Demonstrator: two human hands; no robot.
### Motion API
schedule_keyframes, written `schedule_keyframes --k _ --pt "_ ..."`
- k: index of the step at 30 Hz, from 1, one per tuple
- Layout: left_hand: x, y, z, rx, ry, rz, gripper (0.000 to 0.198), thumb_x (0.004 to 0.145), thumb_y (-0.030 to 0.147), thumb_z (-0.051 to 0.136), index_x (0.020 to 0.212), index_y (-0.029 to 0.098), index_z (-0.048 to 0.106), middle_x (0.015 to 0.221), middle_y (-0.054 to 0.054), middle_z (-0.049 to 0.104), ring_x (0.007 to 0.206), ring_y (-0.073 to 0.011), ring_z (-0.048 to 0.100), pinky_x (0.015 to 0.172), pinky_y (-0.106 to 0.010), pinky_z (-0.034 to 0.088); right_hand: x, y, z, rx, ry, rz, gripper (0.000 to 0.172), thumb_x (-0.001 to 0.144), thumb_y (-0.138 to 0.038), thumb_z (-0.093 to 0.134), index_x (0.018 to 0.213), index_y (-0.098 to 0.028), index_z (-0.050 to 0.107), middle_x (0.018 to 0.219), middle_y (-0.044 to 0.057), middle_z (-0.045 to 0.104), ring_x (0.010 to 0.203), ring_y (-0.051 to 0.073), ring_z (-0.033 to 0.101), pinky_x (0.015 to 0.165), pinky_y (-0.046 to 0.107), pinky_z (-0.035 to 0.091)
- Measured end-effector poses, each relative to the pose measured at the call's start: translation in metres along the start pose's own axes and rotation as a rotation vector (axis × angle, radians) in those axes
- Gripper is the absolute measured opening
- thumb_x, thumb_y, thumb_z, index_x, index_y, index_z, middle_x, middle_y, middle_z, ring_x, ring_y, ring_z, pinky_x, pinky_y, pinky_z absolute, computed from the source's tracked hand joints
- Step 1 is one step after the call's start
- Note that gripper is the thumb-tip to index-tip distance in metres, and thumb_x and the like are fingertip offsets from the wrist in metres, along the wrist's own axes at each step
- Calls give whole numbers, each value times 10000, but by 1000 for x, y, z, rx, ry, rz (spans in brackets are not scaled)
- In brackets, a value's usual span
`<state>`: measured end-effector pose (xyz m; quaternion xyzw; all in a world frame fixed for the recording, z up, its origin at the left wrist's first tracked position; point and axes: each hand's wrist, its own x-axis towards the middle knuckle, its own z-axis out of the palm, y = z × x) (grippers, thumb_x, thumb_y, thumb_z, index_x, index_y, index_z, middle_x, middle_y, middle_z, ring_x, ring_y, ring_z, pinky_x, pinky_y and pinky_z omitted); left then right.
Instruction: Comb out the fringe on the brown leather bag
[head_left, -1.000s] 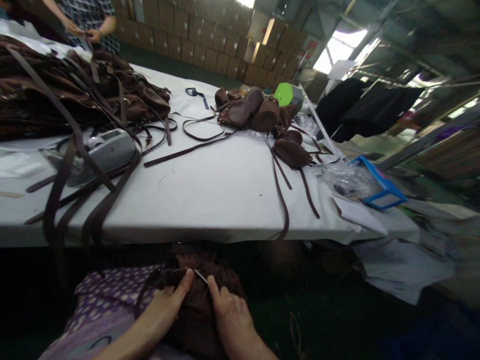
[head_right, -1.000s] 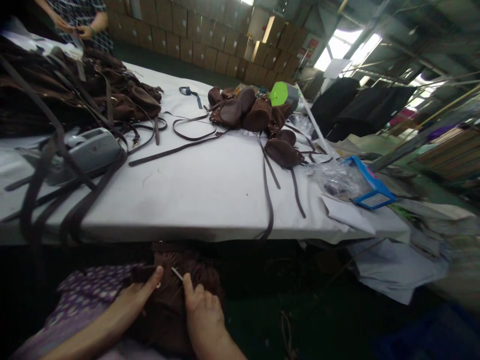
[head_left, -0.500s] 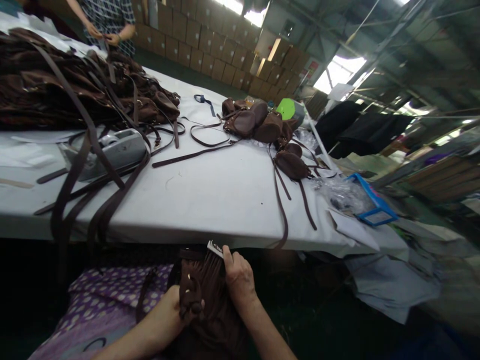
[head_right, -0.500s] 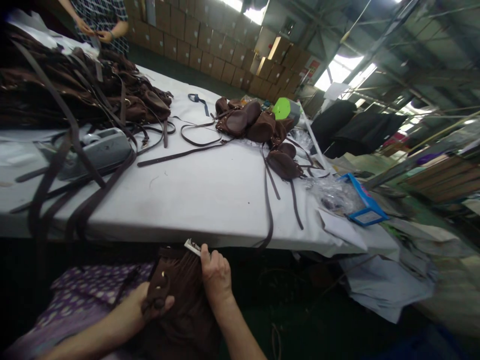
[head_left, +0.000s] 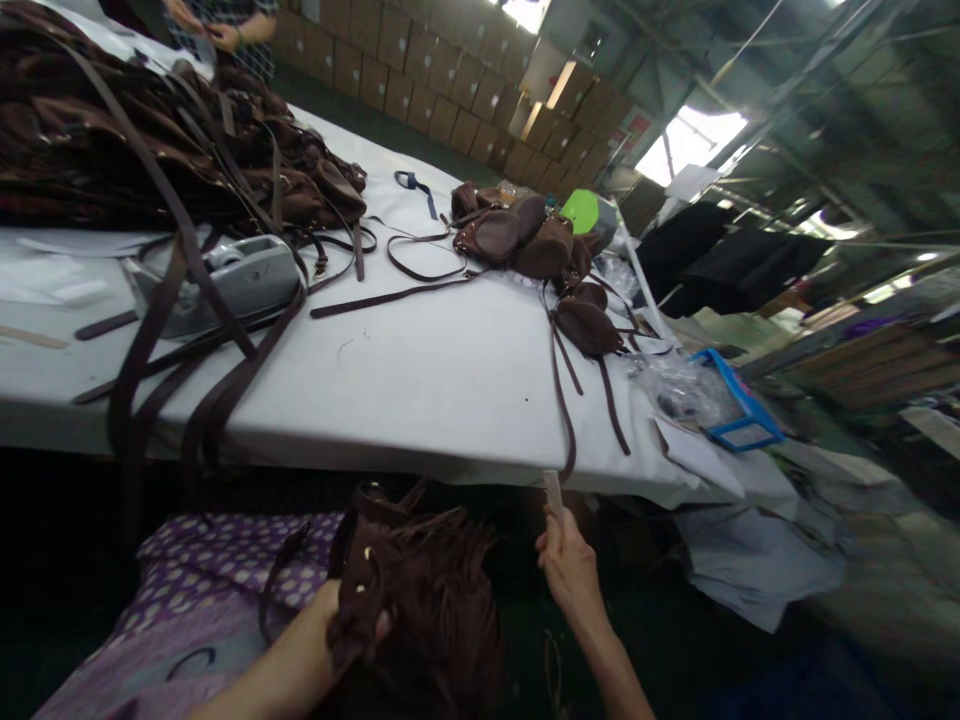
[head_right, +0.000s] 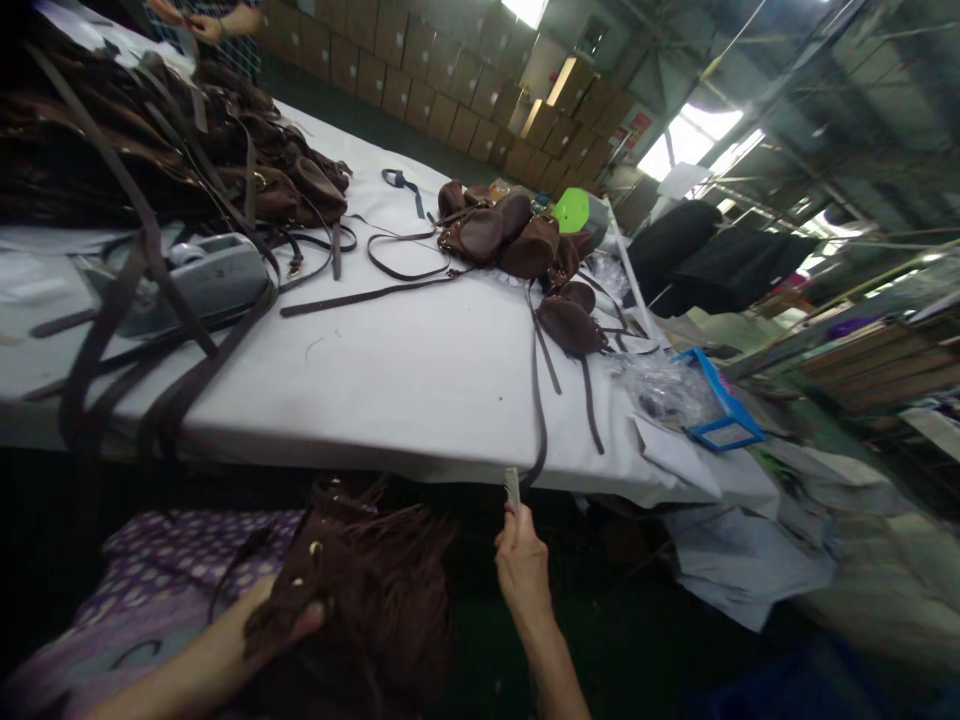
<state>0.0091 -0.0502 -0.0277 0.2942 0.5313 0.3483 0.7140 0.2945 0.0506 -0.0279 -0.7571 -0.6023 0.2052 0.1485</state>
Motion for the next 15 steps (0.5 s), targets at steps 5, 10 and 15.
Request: schedule_keyframes --k 5,10,15 --pt "0 4 -1 -223 26 -118 398 670 486 703 909 168 695 1018 -92 719 1011 -283 637 946 -390 475 -67 -56 -5 332 -329 -146 390 964 -449 255 1220 -190 396 648 -20 595 482 165 594 469 244 453" --pt "4 -7 -1 -9 -57 64 372 705 489 678 857 150 694 906 -81 715 881 -265 641 838 -351 501 -101 -87 6 -20 -464 -542 256 941 -202 314 1068 -223 534 919 52 660 808 172 650 722 250 477" --pt "-4 -7 -1 241 -230 192 374 770 507 610 742 143 693 784 -61 684 789 -228 606 722 -291 497 -103 -81 40 -511 -540 -578 342 799 -48 486 1091 -222 526 881 44 688 764 203 675 637 234 473"
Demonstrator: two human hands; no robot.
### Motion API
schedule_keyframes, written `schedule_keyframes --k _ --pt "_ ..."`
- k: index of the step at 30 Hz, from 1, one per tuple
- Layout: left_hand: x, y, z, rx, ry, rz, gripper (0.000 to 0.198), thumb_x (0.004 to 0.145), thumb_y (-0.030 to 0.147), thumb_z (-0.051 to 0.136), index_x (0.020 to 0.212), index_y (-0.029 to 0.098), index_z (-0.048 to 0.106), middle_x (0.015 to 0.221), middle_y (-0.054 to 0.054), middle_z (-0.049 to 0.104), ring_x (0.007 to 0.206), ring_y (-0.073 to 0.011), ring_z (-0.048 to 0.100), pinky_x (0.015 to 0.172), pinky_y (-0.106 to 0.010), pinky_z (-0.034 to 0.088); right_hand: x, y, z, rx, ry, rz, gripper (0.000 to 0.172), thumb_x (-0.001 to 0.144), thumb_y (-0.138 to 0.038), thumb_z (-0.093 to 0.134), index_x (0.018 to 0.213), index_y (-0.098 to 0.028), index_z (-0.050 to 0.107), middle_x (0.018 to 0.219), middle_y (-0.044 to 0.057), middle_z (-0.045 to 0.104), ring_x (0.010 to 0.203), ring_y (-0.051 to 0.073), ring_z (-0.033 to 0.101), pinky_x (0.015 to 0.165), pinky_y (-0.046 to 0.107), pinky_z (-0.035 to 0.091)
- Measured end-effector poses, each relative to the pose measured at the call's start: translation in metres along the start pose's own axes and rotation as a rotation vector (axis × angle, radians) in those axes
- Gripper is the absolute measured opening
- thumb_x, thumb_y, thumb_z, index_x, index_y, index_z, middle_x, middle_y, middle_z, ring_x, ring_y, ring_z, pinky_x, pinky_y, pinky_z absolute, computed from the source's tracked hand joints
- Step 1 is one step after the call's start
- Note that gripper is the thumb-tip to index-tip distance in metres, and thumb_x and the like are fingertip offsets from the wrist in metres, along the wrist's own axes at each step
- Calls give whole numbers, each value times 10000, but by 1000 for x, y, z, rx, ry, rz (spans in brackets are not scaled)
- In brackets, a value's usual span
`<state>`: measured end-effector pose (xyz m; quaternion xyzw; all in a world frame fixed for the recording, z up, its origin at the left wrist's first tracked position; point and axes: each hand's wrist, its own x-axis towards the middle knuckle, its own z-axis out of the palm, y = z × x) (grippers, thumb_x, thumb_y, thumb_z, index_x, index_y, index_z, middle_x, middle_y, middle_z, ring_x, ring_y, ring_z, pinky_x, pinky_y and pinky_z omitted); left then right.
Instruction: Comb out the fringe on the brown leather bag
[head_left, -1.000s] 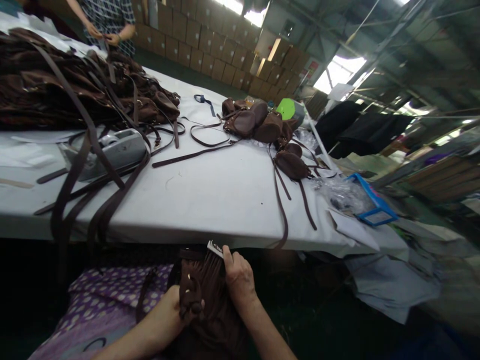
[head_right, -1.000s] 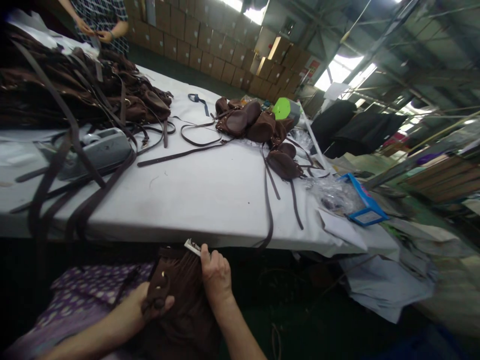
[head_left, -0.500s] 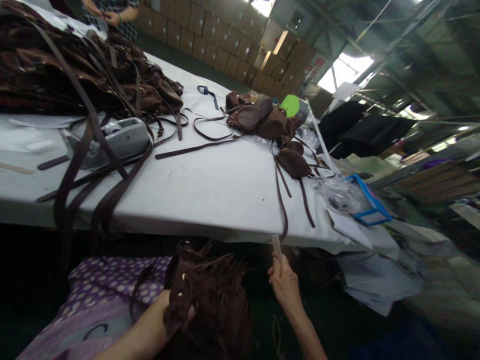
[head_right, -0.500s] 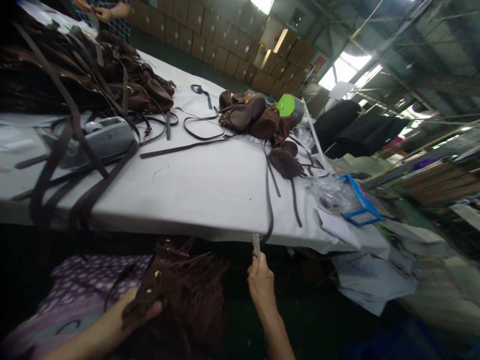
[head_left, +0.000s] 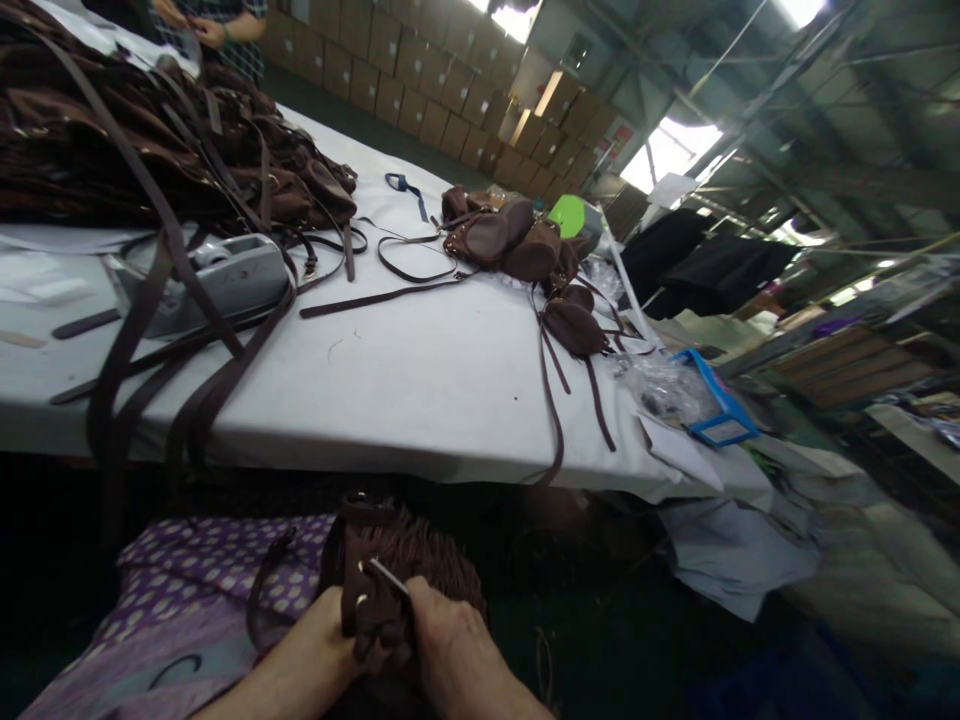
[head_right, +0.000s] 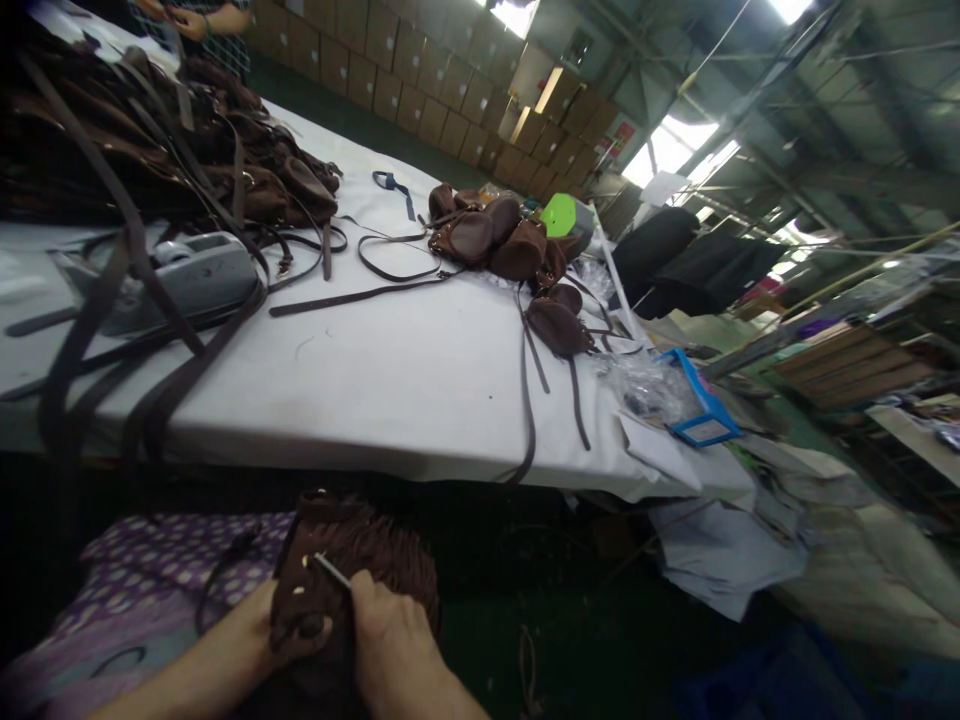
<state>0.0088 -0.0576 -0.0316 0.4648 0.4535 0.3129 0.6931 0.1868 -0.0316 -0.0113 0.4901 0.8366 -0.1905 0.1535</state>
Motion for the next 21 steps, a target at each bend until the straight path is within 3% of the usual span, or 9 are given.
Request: schedule_keyframes --k 5,9,11,13,15,18,21 --pt "-9 17 7 -65 38 84 283 809 422 585 853 178 720 783 -44 687 761 -213 596 740 -297 493 27 19 22 -275 14 215 449 823 35 414 1193 -197 515 902 109 685 806 253 691 658 313 519" --pt "-11 4 7 -68 0 36 234 786 359 599 718 162 707 666 -35 664 648 -191 583 610 -268 487 42 69 16 -257 63 387 421 845 52 344 1192 -107 520 914 185 676 831 280 694 677 353 519" --pt "-10 -7 3 -39 67 22 229 725 358 665 616 156 671 598 -28 640 584 -177 567 559 -256 475 42 96 5 -227 68 464 384 849 47 335 1153 -73 538 874 203 677 823 293 696 665 352 512" --pt "-7 -12 0 -117 207 -27 245 669 392 713 607 162 660 621 -34 661 617 -199 600 599 -276 502 33 112 -8 -176 65 499 355 891 -2 330 1171 -94 528 828 163 686 794 266 702 644 309 503" --pt "-3 -8 -1 -321 334 -132 287 647 453 720 679 171 682 721 -57 709 739 -249 654 717 -328 533 17 110 -18 -65 80 452 366 960 -94 284 1282 -150 449 799 91 691 751 207 701 622 248 488" --pt "0 9 1 -523 461 -277 348 624 490 733 783 182 708 885 -92 739 940 -301 658 851 -384 518 -15 78 -16 74 148 245 478 966 -119 236 1434 -219 246 885 61 688 752 175 691 631 224 480" --pt "0 23 5 -467 412 -308 338 649 481 719 817 187 724 953 -91 737 999 -305 643 866 -378 516 -41 41 9 -60 113 11 701 828 -48 404 1467 -230 180 926 83 676 713 210 681 618 254 479"
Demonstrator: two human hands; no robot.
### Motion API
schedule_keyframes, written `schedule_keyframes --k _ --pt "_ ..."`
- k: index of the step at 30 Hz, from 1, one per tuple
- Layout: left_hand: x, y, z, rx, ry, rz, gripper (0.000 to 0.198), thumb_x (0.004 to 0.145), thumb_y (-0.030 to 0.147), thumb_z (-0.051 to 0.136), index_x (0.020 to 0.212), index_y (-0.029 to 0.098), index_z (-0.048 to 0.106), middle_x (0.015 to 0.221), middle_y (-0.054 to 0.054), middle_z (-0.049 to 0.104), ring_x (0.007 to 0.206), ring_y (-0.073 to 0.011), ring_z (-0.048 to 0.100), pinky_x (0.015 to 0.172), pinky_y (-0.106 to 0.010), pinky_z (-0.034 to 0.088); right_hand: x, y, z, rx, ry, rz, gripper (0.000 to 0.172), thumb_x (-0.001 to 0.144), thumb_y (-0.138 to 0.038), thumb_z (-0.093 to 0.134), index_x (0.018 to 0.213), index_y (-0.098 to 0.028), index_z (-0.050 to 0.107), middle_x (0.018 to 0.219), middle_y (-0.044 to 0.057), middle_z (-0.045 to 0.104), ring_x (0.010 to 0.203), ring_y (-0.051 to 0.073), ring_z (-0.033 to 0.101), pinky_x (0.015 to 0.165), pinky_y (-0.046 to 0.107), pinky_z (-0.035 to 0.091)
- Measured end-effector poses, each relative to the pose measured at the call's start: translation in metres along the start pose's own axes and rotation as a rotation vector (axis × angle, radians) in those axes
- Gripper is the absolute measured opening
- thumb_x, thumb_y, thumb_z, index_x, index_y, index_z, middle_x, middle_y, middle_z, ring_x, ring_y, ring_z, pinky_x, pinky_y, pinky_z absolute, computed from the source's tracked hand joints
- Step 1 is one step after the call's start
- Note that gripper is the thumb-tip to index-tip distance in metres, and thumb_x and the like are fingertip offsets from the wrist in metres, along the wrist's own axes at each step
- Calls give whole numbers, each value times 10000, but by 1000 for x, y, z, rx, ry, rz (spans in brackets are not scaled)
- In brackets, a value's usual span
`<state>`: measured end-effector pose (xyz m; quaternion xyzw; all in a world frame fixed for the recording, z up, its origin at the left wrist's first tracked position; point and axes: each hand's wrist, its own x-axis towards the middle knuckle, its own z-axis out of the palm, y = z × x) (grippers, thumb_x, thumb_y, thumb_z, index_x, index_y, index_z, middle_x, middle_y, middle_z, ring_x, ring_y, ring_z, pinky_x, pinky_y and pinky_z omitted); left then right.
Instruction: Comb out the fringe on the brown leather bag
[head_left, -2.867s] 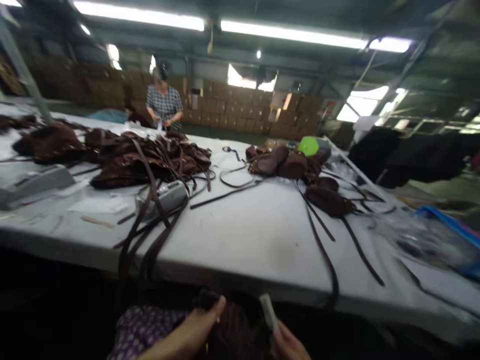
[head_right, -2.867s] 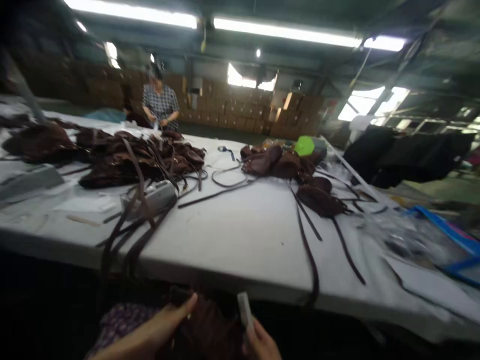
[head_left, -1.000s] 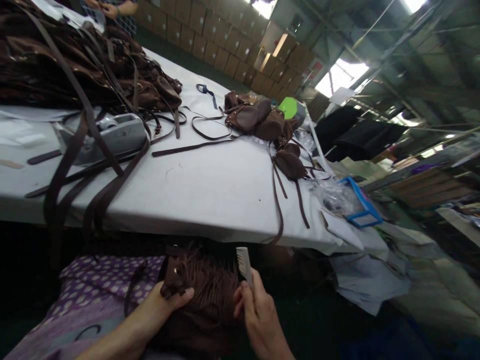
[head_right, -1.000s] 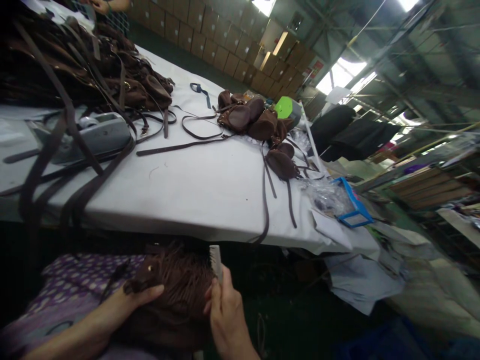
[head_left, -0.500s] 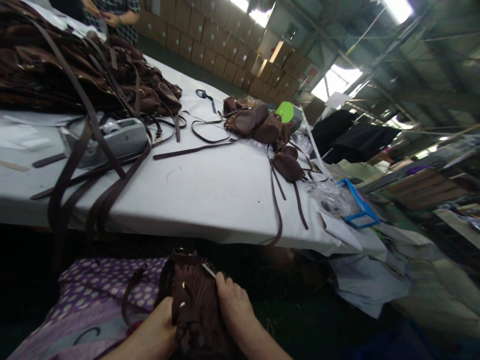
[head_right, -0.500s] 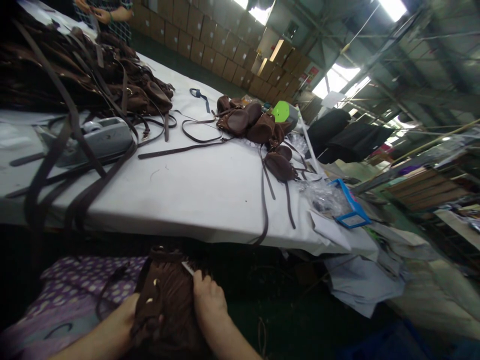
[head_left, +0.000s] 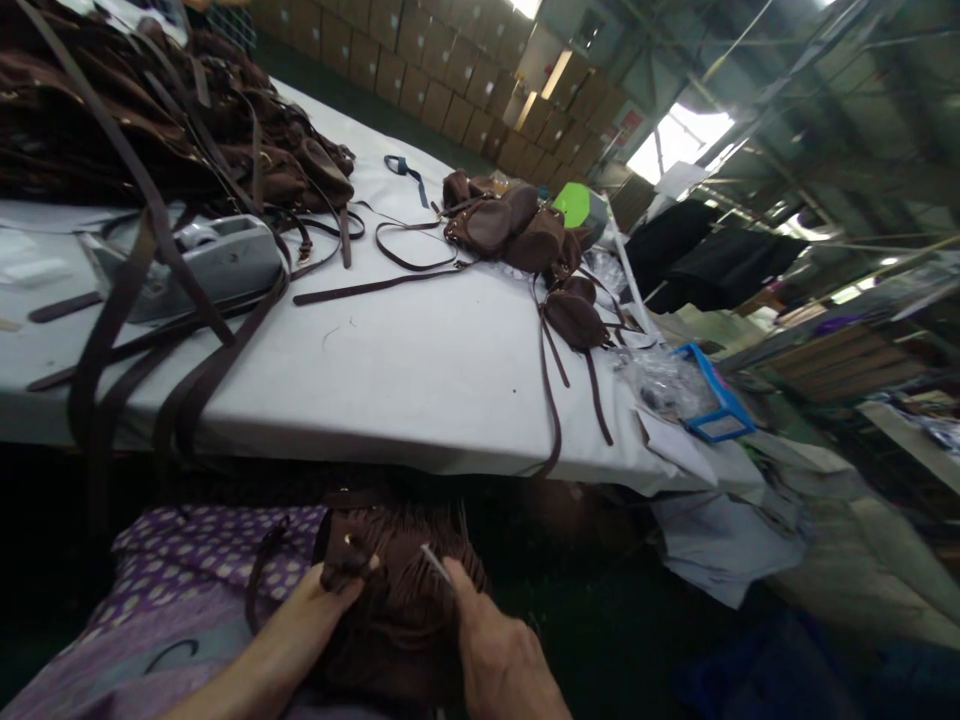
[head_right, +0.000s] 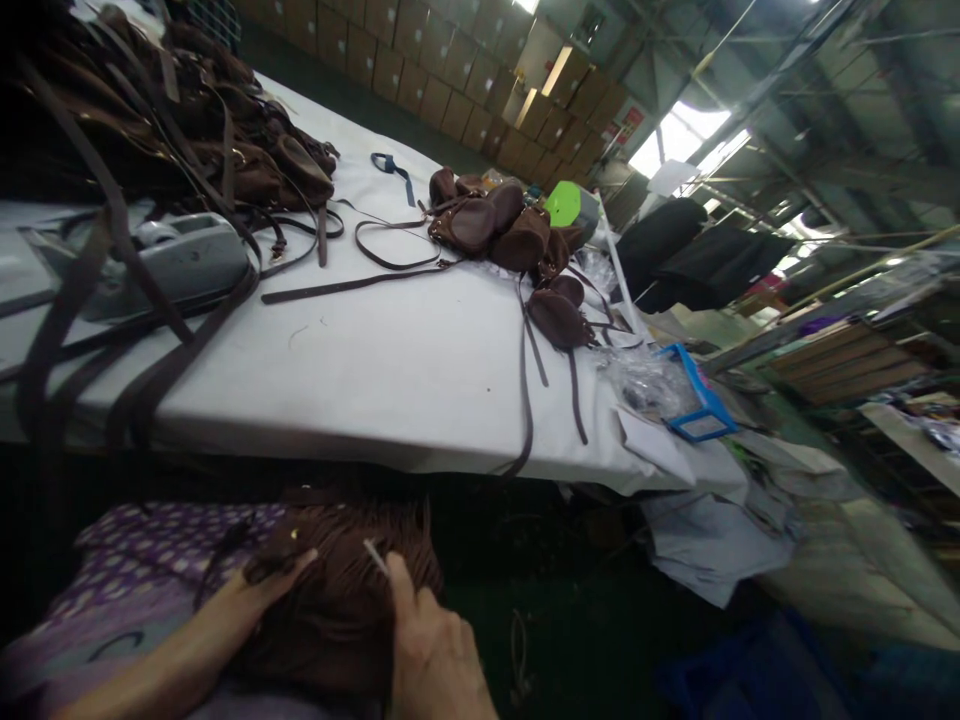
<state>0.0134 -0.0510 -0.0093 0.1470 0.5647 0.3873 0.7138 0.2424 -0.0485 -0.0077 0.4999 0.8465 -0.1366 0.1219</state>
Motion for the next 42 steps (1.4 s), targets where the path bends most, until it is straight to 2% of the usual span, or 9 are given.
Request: schedule_keyframes --k 3,7,15,20,23,28,31,35,42 --pt "-3 0 3 178 -182 134 288 697 463 681 786 193 731 881 -71 744 916 -284 665 840 -346 524 -12 -15 29 -164 -58 -78 767 744 -65 529 1444 -208 249 816 73 663 582 198 647 554 243 463" --pt "0 -7 2 333 -237 288 170 697 359 697 701 192 726 765 -56 731 800 -264 668 797 -329 528 -4 -1 42 -338 -76 130 655 798 -33 503 1402 -228 343 763 71 640 606 188 661 561 228 476" --pt "-2 -12 1 479 -263 479 158 786 277 595 775 190 728 800 -46 719 743 -201 632 751 -283 514 38 17 28 -336 -146 298 611 875 -10 418 1392 -332 368 873 91 660 743 229 700 634 314 539" --pt "-14 -13 -2 357 -335 371 207 738 350 633 608 199 690 630 -34 674 662 -211 629 680 -295 536 50 82 1 -228 -160 610 526 841 52 341 1333 -85 468 859 213 684 821 314 698 681 403 528" --pt "-16 -10 -4 255 -211 286 226 690 422 690 637 202 691 708 -40 704 727 -232 657 767 -312 537 36 110 -20 -170 -145 629 512 889 -10 324 1384 -114 405 835 158 696 767 251 703 666 323 520" --pt "-7 -5 -4 -35 30 2 284 671 429 712 842 203 696 901 -57 737 929 -256 668 845 -337 528 -8 54 -23 214 27 193 525 954 -148 224 1476 -204 220 743 29 660 609 144 646 573 201 494" --pt "-1 -5 -2 82 -20 88 230 658 414 712 748 203 695 826 -57 735 899 -263 668 815 -335 535 -23 6 -8 13 -58 -56 730 820 -62 417 1488 -255 191 891 77 663 732 201 663 628 261 519" --pt "-2 -5 -2 250 -115 193 223 622 413 730 587 201 673 651 -42 685 714 -250 641 727 -327 544 -14 -4 13 -344 -233 128 798 770 13 488 1456 -330 268 860 88 650 709 240 673 597 300 521" --pt "-9 -15 -2 281 -162 333 223 719 395 637 623 202 694 712 -52 689 830 -257 631 860 -366 504 14 47 39 -455 -122 360 670 869 15 414 1431 -340 325 852 81 621 718 206 677 597 266 510"
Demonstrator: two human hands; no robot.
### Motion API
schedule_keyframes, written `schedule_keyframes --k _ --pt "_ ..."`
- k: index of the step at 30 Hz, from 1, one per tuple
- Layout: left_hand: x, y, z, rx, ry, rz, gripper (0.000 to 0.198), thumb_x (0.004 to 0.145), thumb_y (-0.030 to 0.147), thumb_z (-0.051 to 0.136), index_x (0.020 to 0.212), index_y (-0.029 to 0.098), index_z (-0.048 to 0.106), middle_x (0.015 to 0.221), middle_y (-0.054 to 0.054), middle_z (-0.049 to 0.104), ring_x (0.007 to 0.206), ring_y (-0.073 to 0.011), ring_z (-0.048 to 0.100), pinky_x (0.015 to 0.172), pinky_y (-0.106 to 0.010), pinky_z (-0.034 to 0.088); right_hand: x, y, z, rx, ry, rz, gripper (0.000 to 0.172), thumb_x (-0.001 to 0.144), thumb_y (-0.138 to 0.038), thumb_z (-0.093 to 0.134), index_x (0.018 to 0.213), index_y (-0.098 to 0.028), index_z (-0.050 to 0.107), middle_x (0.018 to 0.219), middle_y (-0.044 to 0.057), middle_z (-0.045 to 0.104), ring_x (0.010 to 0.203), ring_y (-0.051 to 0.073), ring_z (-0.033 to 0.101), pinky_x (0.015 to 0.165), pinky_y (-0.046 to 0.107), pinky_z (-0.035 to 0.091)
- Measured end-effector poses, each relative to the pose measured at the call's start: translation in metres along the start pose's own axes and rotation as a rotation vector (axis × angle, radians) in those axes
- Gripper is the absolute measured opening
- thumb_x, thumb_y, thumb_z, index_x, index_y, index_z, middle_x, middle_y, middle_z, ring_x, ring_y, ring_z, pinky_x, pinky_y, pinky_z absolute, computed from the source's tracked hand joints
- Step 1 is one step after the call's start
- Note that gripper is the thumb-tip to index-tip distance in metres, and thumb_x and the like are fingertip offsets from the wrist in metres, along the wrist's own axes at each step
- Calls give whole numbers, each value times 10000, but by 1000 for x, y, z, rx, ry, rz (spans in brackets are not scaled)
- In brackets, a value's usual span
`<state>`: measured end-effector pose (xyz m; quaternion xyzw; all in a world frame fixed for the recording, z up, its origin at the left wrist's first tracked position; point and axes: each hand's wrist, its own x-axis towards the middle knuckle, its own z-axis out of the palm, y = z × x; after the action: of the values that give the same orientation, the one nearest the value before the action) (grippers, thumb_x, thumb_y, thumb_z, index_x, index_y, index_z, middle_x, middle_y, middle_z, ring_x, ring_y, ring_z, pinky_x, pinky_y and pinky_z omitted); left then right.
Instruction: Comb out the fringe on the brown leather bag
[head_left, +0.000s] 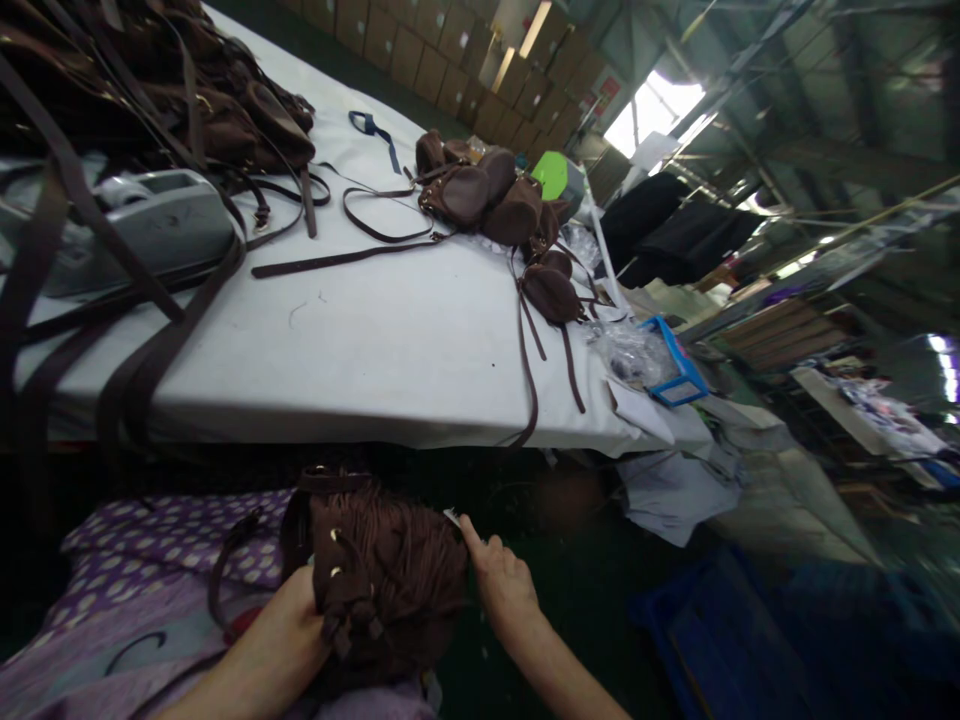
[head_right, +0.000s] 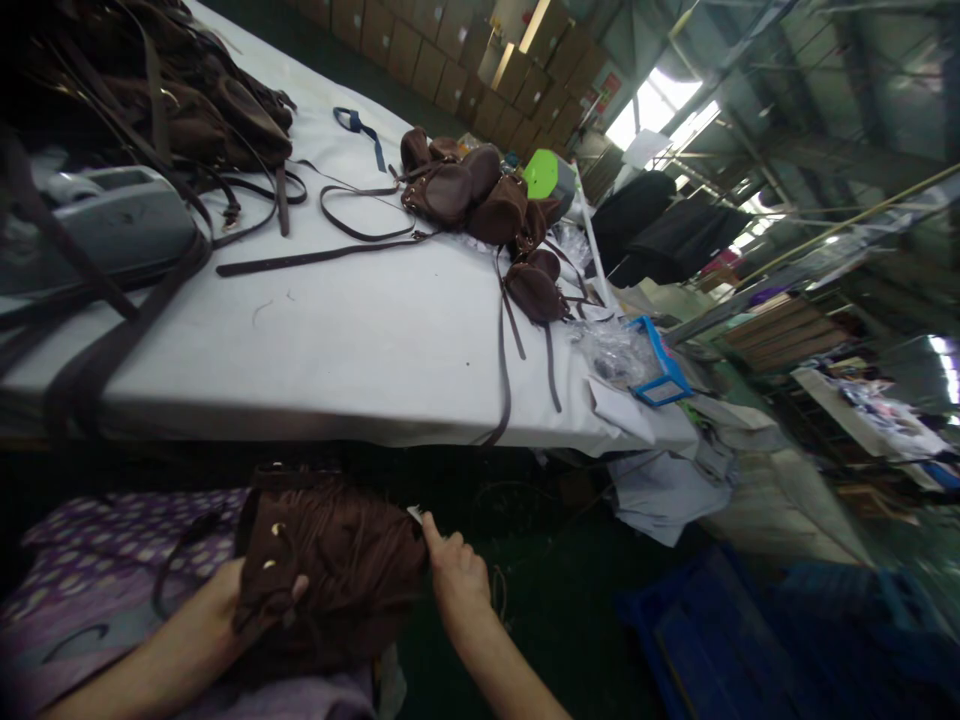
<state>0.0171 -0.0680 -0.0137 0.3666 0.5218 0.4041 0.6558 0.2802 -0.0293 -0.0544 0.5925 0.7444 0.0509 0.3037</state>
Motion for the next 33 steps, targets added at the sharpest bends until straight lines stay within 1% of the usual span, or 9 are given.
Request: schedule_keyframes --k 6,11,14,17,20,23,25,29,33 --pt "1 2 5 -180 -191 -49 185 701 356 659 781 207 735 862 -73 721 981 -277 627 899 -365 499 34 -5 12 154 -55 102 665 890 -5 397 1439 -360 275 953 87 634 850 196 670 724 296 502" --pt "-3 4 -13 -59 31 -179 161 586 325 771 684 223 694 714 -44 709 899 -299 658 800 -335 551 37 62 26 284 -200 327 474 863 -37 439 1331 -108 459 845 169 677 795 253 686 656 318 500" --pt "-4 4 -19 -92 143 -255 213 623 387 751 770 247 689 836 -35 727 1043 -313 617 926 -361 502 23 91 30 415 -241 367 467 921 -108 360 1386 -126 395 819 119 684 697 205 687 588 263 492" --pt "-2 7 -18 -144 258 -373 367 688 470 688 966 233 656 1048 -58 703 1230 -321 495 1053 -453 383 1 78 17 679 -206 303 497 978 -195 198 1473 -168 221 732 23 664 572 140 656 507 201 479" --pt "2 10 -16 -181 297 -460 489 679 502 684 1078 230 612 1190 -78 649 1330 -306 379 1079 -490 336 -28 42 -14 958 -5 75 518 979 -237 185 1494 -187 157 700 -2 637 557 145 639 540 227 518" --pt "4 12 -17 -127 251 -418 386 646 463 722 967 256 666 1151 -43 674 1325 -303 388 1089 -450 333 -52 7 -46 755 151 -273 607 912 -137 308 1496 -236 174 837 44 666 683 176 660 654 272 545" --pt "5 11 -19 -66 200 -352 284 608 426 756 829 257 700 1069 -26 707 1269 -323 455 1074 -414 363 -59 -14 -57 480 99 -367 739 816 -60 432 1488 -264 203 855 66 665 679 211 661 620 299 546" --pt "6 1 -20 7 60 -197 249 534 434 792 677 245 716 898 -27 741 1102 -352 574 959 -382 483 -44 -33 -42 138 -33 -180 825 761 16 523 1462 -325 253 787 69 631 628 225 657 548 288 514" --pt "2 3 -20 25 48 -181 201 565 424 788 618 256 691 678 -15 711 967 -318 640 846 -325 546 -6 0 -6 127 -126 86 690 843 14 431 1447 -295 302 839 114 647 738 236 683 623 311 516"
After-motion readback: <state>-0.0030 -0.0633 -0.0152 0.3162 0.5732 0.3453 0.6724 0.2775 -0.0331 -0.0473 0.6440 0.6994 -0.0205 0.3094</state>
